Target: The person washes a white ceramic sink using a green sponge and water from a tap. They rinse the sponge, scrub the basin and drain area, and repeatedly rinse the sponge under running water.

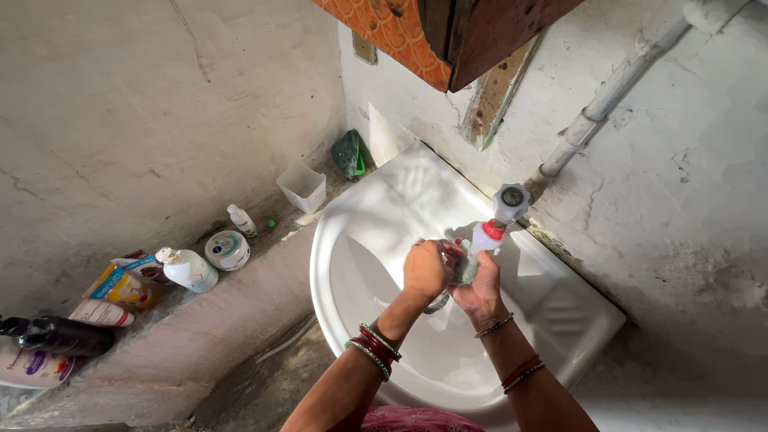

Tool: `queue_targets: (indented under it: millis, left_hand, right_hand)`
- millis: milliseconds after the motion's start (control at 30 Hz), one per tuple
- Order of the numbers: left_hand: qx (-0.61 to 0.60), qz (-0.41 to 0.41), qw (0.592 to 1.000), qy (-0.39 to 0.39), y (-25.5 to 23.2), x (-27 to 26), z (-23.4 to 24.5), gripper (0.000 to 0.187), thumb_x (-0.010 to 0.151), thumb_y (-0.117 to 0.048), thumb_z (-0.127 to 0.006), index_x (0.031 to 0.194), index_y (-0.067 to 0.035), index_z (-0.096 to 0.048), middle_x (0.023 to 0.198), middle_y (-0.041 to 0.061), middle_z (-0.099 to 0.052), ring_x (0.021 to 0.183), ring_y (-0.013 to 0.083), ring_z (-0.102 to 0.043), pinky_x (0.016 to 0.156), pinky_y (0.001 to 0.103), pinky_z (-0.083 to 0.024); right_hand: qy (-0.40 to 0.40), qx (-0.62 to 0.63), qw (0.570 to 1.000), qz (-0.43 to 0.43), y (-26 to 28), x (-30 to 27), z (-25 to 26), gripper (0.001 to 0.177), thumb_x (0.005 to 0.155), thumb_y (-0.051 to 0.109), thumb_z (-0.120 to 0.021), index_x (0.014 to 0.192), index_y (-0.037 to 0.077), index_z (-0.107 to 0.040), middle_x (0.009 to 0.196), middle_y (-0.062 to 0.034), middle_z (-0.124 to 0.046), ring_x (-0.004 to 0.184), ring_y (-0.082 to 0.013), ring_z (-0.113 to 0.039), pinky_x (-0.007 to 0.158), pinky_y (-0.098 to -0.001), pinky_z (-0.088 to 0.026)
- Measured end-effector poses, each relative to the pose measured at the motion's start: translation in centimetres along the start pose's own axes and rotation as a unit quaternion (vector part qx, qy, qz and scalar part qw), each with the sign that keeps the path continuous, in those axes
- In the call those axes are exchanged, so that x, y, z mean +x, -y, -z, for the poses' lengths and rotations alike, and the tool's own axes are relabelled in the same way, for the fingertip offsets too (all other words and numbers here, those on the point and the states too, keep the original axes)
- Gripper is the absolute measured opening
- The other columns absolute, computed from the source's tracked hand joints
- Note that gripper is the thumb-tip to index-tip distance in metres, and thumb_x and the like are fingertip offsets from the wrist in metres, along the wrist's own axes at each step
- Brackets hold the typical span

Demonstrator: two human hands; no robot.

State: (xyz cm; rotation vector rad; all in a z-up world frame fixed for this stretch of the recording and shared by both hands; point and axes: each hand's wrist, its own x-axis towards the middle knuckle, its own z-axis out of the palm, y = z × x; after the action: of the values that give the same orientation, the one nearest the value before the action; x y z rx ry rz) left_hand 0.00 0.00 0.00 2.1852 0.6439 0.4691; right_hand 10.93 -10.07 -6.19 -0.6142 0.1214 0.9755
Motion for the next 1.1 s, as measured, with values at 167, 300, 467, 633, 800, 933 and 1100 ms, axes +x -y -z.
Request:
queue_targets:
  millis: [167, 300, 467, 633, 800, 933, 1100]
  left_hand:
    - [0.052, 0.043, 0.996, -0.053, -4.7, -1.8, 5.9, 0.038, 0.074, -0.006, -0.073, 0.107, -0.026, -0.078, 0.126, 0.004, -0.058, 0.116, 0.0302, -0.059, 0.084, 0.042, -0.057]
    - [-0.095, -0.011, 0.99, -0.1, -5.1, -1.7, 7.2, 0.037, 0.077, -0.003, -0.07, 0.108, -0.019, -0.08, 0.122, 0.013, -0.058, 0.112, 0.031, -0.062, 0.089, 0.038, -0.057]
    - [-0.231, 0.161, 0.959, -0.03, -3.0, -1.6, 9.2, 0.027, 0.082, -0.008, -0.073, 0.108, -0.012, -0.078, 0.106, 0.015, -0.071, 0.093, 0.0269, -0.065, 0.083, 0.034, -0.053]
    - [-0.281, 0.214, 0.935, -0.035, -1.1, -1.3, 8.0, 0.023, 0.084, -0.008, -0.07, 0.106, -0.006, -0.077, 0.098, 0.005, -0.076, 0.085, 0.0145, -0.067, 0.079, 0.03, -0.053]
    - [-0.411, 0.285, 0.865, 0.028, 1.5, -0.6, 1.7, 0.019, 0.095, -0.012, -0.064, 0.108, -0.004, -0.076, 0.094, 0.007, -0.07, 0.08, 0.0178, -0.056, 0.074, 0.035, -0.049]
    - [-0.542, 0.364, 0.748, 0.121, 1.9, 0.6, -3.9, 0.032, 0.104, -0.026, -0.044, 0.111, -0.007, -0.068, 0.098, 0.005, -0.071, 0.087, 0.0188, -0.062, 0.079, 0.036, -0.053]
    - [-0.811, 0.25, 0.505, 0.159, 2.4, 2.9, -7.7, 0.032, 0.112, -0.031, -0.041, 0.121, -0.01, -0.063, 0.098, 0.001, -0.072, 0.091, 0.0154, -0.067, 0.079, 0.029, -0.058]
  right_hand:
    - [0.037, -0.12, 0.992, 0.004, 0.9, -4.2, -7.4, 0.038, 0.098, 0.009, -0.052, 0.136, 0.014, -0.054, 0.12, -0.0047, -0.067, 0.109, -0.0186, -0.065, 0.093, -0.0356, -0.055]
    - [0.083, -0.162, 0.983, 0.0, 1.3, -4.3, -9.2, 0.034, 0.1, 0.019, -0.059, 0.133, 0.011, -0.06, 0.108, -0.0022, -0.064, 0.093, -0.0175, -0.061, 0.079, -0.0325, -0.054]
    - [0.004, -0.238, 0.971, 0.0, 1.6, -4.1, -8.3, 0.036, 0.099, 0.037, -0.065, 0.118, 0.006, -0.062, 0.088, -0.0001, -0.058, 0.062, -0.0097, -0.045, 0.051, -0.0238, -0.036]
    - [-0.095, -0.274, 0.957, 0.017, 1.0, -4.5, -8.4, 0.038, 0.098, 0.048, -0.061, 0.096, 0.011, -0.055, 0.066, 0.004, -0.041, 0.047, -0.0072, -0.03, 0.043, -0.0245, -0.021]
    - [-0.119, -0.205, 0.971, 0.023, 1.3, -4.9, -9.3, 0.029, 0.095, 0.039, -0.056, 0.089, 0.012, -0.049, 0.067, 0.0029, -0.039, 0.054, -0.0107, -0.032, 0.051, -0.0283, -0.024]
    - [-0.071, -0.16, 0.984, 0.043, 1.9, -6.0, -10.1, 0.016, 0.091, 0.022, -0.054, 0.098, 0.008, -0.055, 0.085, -0.0016, -0.051, 0.075, -0.0154, -0.049, 0.07, -0.0319, -0.04]
    - [0.0, -0.21, 0.974, 0.088, 2.7, -7.2, -7.8, 0.028, 0.087, 0.001, -0.054, 0.114, 0.006, -0.062, 0.11, -0.0031, -0.064, 0.102, -0.0182, -0.066, 0.095, -0.0339, -0.055]
